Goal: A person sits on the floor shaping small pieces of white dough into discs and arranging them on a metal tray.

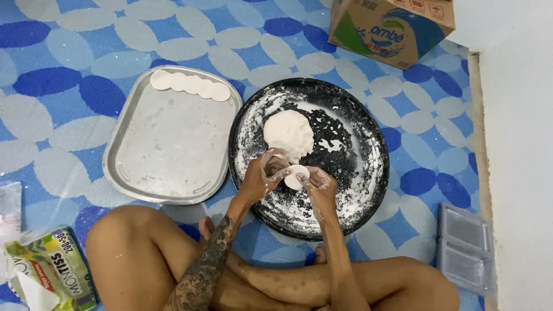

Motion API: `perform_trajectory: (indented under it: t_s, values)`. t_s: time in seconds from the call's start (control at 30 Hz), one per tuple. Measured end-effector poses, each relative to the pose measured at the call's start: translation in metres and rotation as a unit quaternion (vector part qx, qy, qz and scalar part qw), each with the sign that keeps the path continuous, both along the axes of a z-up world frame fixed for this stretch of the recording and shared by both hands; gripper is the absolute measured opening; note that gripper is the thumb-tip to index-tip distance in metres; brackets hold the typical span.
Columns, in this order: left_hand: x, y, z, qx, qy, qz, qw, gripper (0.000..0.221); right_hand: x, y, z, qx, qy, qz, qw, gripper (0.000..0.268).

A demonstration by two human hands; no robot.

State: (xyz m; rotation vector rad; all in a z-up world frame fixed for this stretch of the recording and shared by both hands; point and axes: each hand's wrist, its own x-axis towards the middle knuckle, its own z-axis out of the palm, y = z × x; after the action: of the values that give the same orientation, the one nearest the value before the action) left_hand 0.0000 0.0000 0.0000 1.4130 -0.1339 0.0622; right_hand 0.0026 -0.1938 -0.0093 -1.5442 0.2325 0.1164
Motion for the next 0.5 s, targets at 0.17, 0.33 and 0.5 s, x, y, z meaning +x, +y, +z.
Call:
perform_trajectory:
  t_s: [0.17,0.33,0.5]
  values:
    - [0.003,-0.002,-0.013,-0.012,0.017,0.000,1.000,0.050,0.002,-0.001,0.008,0.007,-0.011,0.005,1.000,0.032]
    - [0.001,-0.001,-0.002,-0.020,0.028,-0.009,0.999,0.057,0.004,-0.003,0.007,-0.001,-0.008,0.005,1.000,0.030]
    - [0.001,-0.002,0.003,-0.007,0.015,0.000,1.000,0.058,0.005,-0.004,0.001,-0.005,-0.008,0.008,1.000,0.027]
